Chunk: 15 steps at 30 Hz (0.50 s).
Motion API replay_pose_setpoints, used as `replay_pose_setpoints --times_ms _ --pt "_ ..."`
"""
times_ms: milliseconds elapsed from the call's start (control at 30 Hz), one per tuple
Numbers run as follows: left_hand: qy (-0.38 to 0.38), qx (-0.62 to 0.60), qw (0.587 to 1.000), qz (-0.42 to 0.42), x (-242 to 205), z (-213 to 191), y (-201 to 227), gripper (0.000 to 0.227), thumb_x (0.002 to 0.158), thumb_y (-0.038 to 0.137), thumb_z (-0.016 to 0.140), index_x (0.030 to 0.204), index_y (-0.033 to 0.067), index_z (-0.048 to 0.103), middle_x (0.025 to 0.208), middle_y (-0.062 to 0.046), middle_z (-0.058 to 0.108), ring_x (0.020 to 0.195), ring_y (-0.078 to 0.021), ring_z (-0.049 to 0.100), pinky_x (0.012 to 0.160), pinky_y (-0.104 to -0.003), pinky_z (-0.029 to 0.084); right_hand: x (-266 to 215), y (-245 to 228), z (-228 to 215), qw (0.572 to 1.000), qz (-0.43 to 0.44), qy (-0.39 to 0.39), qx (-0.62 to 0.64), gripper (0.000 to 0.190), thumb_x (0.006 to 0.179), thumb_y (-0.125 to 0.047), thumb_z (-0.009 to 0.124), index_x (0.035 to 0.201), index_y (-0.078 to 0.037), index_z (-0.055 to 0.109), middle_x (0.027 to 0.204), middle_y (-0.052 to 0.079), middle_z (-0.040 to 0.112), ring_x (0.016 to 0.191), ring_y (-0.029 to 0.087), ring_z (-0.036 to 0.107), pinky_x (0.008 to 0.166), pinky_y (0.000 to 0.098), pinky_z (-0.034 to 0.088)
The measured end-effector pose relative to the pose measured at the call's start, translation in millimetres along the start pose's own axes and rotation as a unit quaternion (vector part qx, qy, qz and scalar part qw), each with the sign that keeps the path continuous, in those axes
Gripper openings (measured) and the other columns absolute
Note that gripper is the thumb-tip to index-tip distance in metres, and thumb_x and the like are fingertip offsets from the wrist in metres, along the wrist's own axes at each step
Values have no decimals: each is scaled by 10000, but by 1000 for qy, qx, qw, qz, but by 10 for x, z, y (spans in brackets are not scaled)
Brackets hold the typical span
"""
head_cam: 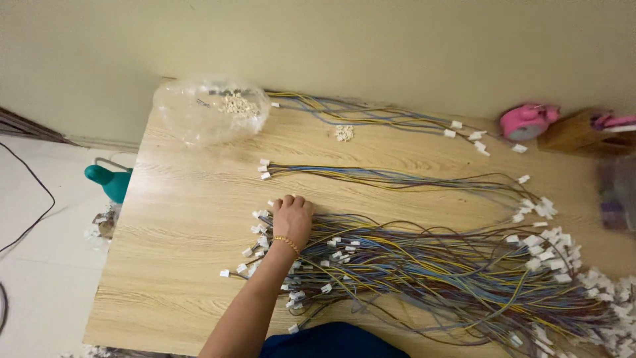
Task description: Assembling and organizing wire harnesses by attaching plastic connectors to the ends of bundles of wires.
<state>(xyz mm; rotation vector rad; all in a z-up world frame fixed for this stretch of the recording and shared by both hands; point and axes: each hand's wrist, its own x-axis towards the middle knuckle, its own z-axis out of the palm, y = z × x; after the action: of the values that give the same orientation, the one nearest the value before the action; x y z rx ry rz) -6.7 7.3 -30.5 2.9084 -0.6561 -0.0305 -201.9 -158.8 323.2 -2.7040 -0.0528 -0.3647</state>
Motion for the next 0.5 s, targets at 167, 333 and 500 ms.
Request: replay_pose_setpoints --times_ms 167,333,500 --pt "89 -149 985 22 -114 -614 121 142 879 243 678 962 138 724 979 -67 730 995 -313 631 900 -500 447 -68 61 137 1000 -8 10 20 533 877 -249 794 1334 -30 628 1339 196 645 1221 382 631 1013 465 500" --pt "116 -326 935 71 -216 -850 268 76 940 188 711 947 116 687 929 -52 738 934 -313 671 860 -446 530 -269 2032 1539 999 -13 14 30 534 881 -247 792 1336 -28 621 1334 196 646 1220 380 634 1014 462 501" --pt "105 -267 958 -22 -345 -388 10 349 826 195 768 1143 80 674 1024 -164 688 948 -380 648 825 -488 519 -718 2425 1356 998 -21 -1 52 534 884 -245 790 1338 -25 615 1328 196 647 1218 378 637 1014 458 501"
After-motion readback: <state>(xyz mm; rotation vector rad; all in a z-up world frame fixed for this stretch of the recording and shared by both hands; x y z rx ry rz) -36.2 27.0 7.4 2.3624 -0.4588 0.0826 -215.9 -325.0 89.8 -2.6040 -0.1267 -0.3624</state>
